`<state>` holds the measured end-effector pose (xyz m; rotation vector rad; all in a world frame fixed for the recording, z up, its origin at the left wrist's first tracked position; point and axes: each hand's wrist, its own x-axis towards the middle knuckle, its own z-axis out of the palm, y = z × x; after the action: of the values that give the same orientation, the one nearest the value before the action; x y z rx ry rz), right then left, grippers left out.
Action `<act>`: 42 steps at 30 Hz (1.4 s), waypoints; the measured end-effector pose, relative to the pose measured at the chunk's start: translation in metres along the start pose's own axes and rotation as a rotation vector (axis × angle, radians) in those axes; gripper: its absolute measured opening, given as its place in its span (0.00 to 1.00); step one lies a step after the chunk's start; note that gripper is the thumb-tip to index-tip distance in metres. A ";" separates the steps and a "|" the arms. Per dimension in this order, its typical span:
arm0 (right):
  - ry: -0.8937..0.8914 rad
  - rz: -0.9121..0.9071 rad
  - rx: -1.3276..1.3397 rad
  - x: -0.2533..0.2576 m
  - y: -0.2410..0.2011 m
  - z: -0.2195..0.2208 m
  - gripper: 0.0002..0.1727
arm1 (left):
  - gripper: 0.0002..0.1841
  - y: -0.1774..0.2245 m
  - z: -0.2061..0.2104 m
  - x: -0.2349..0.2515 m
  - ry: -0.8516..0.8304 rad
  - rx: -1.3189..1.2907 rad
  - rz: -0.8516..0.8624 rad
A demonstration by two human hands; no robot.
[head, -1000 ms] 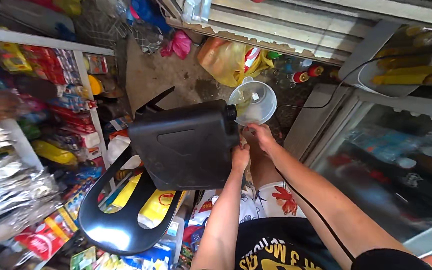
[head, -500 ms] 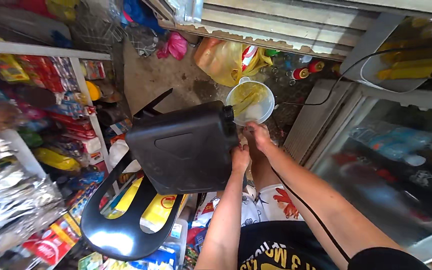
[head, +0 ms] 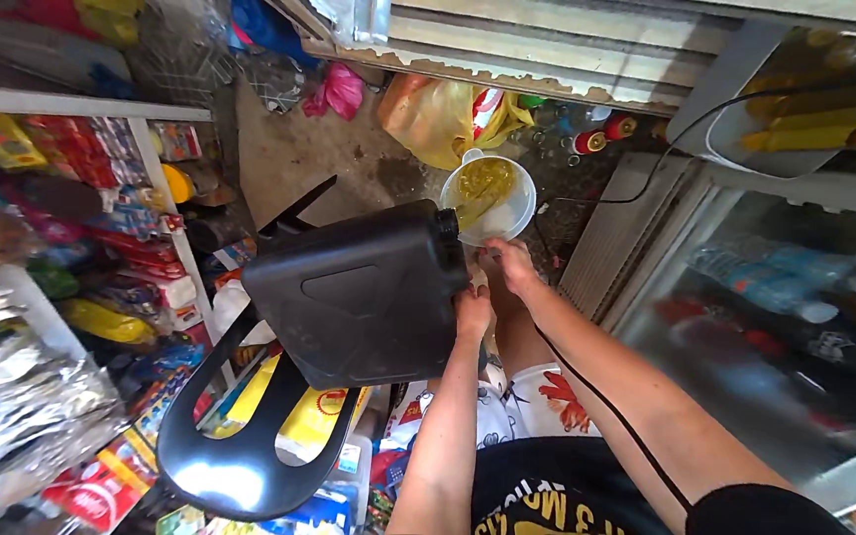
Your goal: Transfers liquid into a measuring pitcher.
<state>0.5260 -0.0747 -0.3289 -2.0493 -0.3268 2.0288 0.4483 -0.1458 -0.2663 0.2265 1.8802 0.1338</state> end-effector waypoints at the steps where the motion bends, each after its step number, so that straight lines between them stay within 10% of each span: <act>1: -0.003 0.001 -0.005 0.001 0.000 0.000 0.13 | 0.21 -0.001 0.000 0.000 0.003 -0.002 0.003; 42: -0.047 -0.067 -0.010 0.005 -0.001 -0.004 0.14 | 0.20 -0.001 0.006 0.005 0.029 0.021 0.010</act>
<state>0.5296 -0.0716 -0.3336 -1.9714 -0.4100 2.0418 0.4520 -0.1453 -0.2732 0.2495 1.9100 0.1250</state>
